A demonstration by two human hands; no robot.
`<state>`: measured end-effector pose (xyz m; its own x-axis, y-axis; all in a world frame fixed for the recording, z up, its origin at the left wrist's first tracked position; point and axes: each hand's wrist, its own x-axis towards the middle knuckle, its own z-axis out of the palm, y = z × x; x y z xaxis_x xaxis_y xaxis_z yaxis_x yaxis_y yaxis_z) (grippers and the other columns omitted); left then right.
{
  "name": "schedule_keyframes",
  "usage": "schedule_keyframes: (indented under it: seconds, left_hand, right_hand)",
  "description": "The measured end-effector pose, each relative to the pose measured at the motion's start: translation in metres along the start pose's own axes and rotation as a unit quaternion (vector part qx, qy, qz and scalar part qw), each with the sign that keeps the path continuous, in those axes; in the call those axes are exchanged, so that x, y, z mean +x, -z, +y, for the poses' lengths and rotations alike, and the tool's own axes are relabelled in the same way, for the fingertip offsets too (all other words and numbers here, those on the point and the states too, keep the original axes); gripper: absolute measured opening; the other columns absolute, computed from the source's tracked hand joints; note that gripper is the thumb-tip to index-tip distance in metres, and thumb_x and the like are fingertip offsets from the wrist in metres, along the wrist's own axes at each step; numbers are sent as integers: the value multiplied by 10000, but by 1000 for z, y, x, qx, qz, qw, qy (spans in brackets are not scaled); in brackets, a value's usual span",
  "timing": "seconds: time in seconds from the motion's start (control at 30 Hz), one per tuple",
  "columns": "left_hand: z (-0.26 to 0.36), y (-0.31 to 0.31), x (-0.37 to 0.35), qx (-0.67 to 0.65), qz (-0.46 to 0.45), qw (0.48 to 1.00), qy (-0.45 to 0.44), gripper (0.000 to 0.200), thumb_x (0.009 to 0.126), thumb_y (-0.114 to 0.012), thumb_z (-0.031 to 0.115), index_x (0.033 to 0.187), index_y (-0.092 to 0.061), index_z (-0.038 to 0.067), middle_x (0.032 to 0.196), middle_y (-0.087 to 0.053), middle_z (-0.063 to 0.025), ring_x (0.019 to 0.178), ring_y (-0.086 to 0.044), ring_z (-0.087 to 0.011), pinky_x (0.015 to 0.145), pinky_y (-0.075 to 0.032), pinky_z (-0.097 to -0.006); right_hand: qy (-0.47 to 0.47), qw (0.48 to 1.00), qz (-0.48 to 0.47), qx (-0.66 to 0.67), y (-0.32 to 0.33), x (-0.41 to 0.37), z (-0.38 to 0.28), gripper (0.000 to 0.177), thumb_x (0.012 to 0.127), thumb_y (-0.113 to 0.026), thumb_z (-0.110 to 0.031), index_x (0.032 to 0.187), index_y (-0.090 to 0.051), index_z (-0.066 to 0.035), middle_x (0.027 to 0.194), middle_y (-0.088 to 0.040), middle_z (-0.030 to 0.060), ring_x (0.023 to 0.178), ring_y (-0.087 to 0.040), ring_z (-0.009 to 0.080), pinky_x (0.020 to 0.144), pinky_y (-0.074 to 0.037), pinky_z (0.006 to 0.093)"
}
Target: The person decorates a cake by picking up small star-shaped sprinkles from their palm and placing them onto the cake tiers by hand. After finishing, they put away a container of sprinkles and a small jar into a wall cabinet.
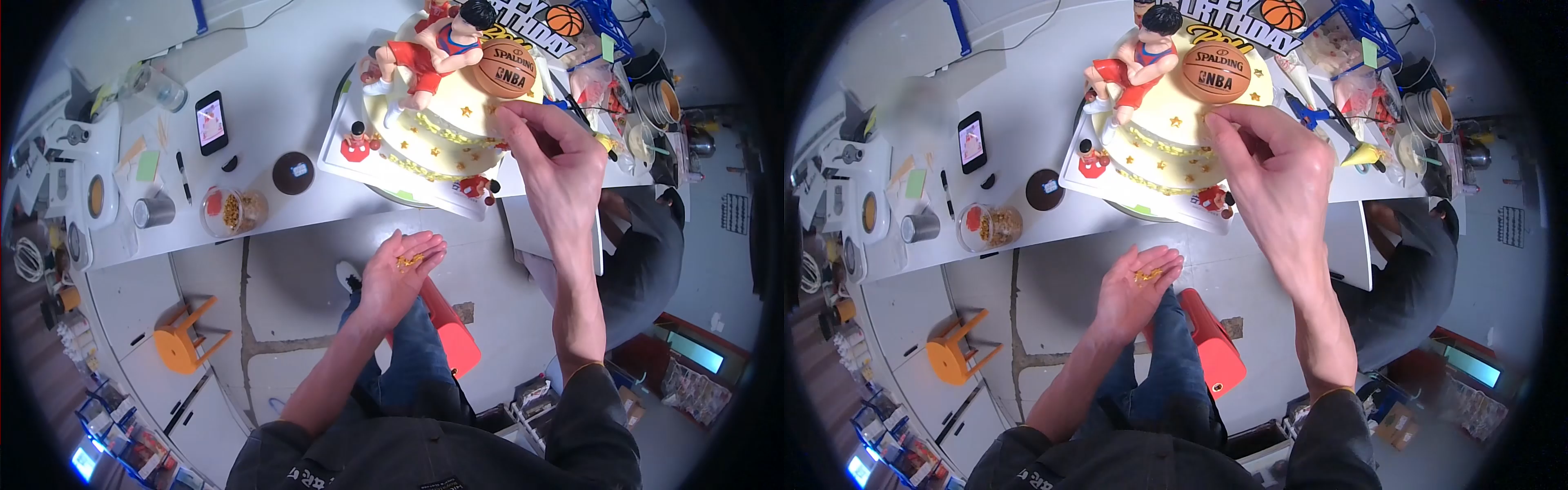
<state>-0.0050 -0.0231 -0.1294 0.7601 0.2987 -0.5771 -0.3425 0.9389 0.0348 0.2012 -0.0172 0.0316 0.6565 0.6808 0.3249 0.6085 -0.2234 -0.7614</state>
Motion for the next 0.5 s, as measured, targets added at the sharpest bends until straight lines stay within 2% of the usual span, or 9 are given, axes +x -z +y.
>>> schedule_keyframes:
  seconds: [0.1, 0.23, 0.27, 0.33, 0.4, 0.5]
  left_hand:
    - [1, -2, 1, 1, 6, 1000, 3, 527, 1087, -488, 340, 1310, -512, -137, 1329, -576, -295, 1301, -553, -377, 1197, -394, -478]
    - [1, -3, 1, -1, 4, 1000, 5, 523, 1088, -485, 335, 1317, -504, -134, 1326, -580, -291, 1305, -549, -375, 1188, -398, -476]
    - [1, -4, 1, 1, 5, 1000, 6, 519, 1089, -481, 334, 1322, -503, -129, 1326, -585, -280, 1304, -549, -374, 1182, -402, -475]
    - [0, -5, 2, -4, 5, 1000, 14, 504, 1098, -454, 337, 1298, -531, -119, 1302, -606, -257, 1290, -559, -363, 1172, -409, -475]
    - [-2, -5, 5, -19, 5, 1000, 25, 506, 1112, -409, 345, 1240, -589, -110, 1254, -635, -234, 1261, -579, -342, 1165, -415, -475]
    - [0, -10, -1, -16, -9, 999, 33, 484, 1114, -386, 334, 1214, -606, -86, 1237, -643, -218, 1253, -583, -328, 1151, -418, -465]
  right_hand:
    - [4, 1000, 20, -12, 7, -9, -4, 145, 916, -764, -80, 1005, -776, 35, 727, -694, 64, 613, -594, 63, 542, -457, 236]
    - [17, 996, -38, -73, 25, -32, -29, 78, 899, -755, -32, 949, -773, 25, 701, -666, 65, 599, -587, 70, 525, -449, 251]
    - [63, 994, -68, -63, 22, -43, -23, 46, 880, -742, -3, 913, -770, 10, 694, -669, 88, 560, -615, 144, 523, -481, 293]
    - [107, 974, -194, -57, 13, -73, -12, 103, 830, -709, 31, 919, -742, -8, 790, -701, 109, 636, -675, 230, 570, -539, 347]
    - [141, 953, -253, -84, -13, -107, 1, 170, 770, -701, 10, 937, -695, -21, 895, -709, 108, 781, -707, 277, 638, -578, 380]
    - [120, 942, -273, -153, -42, -151, 23, 266, 801, -731, -55, 1065, -724, -31, 943, -693, 100, 833, -710, 292, 688, -585, 396]
